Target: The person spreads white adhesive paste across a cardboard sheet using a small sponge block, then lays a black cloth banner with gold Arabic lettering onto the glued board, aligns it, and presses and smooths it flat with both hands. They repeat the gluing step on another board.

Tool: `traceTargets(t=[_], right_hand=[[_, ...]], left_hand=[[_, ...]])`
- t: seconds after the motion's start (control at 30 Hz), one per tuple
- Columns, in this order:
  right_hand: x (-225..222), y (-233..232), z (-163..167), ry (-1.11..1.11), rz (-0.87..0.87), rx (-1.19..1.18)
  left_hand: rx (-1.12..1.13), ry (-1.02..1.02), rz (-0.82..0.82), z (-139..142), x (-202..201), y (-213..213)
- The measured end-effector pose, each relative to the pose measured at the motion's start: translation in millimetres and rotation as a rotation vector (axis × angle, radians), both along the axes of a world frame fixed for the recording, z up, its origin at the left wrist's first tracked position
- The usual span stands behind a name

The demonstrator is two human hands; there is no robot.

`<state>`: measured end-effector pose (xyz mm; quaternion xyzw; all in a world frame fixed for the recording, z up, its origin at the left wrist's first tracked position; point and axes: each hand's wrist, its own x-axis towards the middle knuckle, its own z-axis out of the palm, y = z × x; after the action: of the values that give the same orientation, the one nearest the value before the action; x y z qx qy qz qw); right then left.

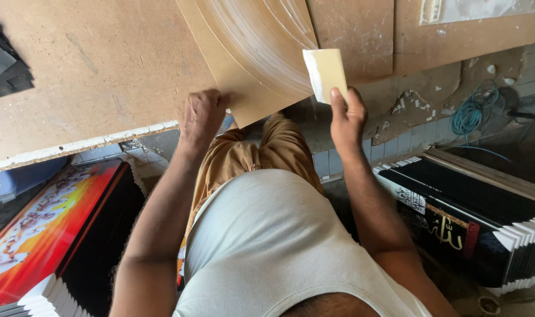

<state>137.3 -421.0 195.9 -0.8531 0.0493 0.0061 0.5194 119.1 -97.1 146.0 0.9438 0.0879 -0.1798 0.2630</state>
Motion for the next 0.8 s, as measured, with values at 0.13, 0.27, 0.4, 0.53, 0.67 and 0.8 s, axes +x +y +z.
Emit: traceTargets(t=[0.13, 0.27, 0.4, 0.53, 0.67, 0.8], right_hand=[[-1, 10, -26, -0.322, 0.214, -0.452], [-18, 40, -58, -0.64, 0.373, -0.623], [-64, 36, -49, -0.693, 0.635, -0.664], [-47, 12, -30, -0.687, 0.563, -0.63], [1, 13, -18, -0.495, 0.24, -0.692], [-18, 59, -15, -0.554, 0.56, -0.559]], left_hand=[[0.284, -0.308, -0.132, -19, 15, 17], [0.214, -0.264, -0.249, -34, 18, 30], [0.163, -0.223, -0.229, -38, 16, 31], [0.112, -0.305, -0.225, -34, 16, 30], [0.097, -0.341, -0.229, -29, 17, 32], [0.069, -0.345, -0.208, -27, 20, 34]])
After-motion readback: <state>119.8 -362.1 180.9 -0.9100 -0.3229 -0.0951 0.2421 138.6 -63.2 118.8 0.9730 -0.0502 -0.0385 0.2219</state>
